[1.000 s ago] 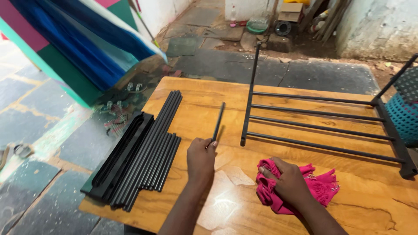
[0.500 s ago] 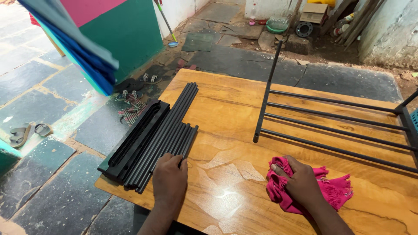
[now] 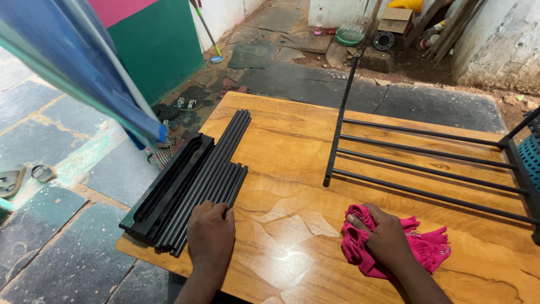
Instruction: The person wipes black metal rods with a pink cloth and inserts them into a partially assembled metal frame on a wooden table. The person handles rods one at a time, wiping each before placing it into the frame.
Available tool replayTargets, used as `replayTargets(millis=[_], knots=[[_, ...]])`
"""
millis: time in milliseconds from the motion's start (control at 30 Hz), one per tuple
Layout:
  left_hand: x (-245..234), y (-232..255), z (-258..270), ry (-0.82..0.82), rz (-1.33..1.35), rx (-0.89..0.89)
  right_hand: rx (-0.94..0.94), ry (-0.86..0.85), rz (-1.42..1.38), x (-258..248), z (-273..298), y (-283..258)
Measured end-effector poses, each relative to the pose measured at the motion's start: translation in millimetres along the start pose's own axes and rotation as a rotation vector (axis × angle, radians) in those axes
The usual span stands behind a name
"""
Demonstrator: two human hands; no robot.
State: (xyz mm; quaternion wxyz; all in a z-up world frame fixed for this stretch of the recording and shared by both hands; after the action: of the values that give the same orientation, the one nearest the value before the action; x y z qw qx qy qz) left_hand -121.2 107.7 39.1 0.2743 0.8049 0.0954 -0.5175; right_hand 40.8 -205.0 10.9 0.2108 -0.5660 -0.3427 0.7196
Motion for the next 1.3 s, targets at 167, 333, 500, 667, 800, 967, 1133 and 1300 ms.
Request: replayTargets(millis=[167, 333, 500, 667, 800, 967, 1133, 1300], knots=[[1.9, -1.6, -2.1, 0.033, -0.036, 0.025, -0.014, -0.002, -0.019, -0.2, -2.2, 0.3], [5.0, -2.0, -4.3, 0.055, -0.058, 0.041, -0.020, -0.002, -0.035, 0.3, -2.9, 1.4], [5.2, -1.6, -5.5, 0.052, -0.075, 0.032, 0.005, -0.005, -0.017, 0.7, -3.5, 2.6], [6.1, -3.1, -4.0, 0.049, -0.083, 0.027, -0.039, 0.007, -0.028, 0.5, -2.7, 1.0], [11.6, -1.0, -1.2, 0.006, -0.028, -0.004, -0.012, 0.003, -0.014, -0.6, -0.7, -0.6], [22.9, 35.1, 16.5, 0.010, 0.222, 0.221, -0.021, -0.014, -0.032, -2.2, -1.0, -2.0], [36.5, 88.5, 24.7, -0.175, 0.617, 0.240, -0.070, -0.034, -0.146, -4.2, 0.9, 6.4], [61.8, 153.1, -22.9, -0.077, 0.863, 0.278, -0.186, 0.017, -0.311, -5.3, 0.7, 7.8]])
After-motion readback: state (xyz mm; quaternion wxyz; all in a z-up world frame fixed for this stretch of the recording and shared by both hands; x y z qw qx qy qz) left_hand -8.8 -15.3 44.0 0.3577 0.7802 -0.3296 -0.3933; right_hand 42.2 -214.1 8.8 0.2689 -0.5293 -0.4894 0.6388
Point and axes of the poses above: each hand's wrist, its own z-axis away from the middle knuckle, its own x-axis out of the palm, y = z × x, the point moved 2 cm from there along -z, towards the middle knuckle, and after that the axes turned 8 degrees about x, right-handed, at the moved point
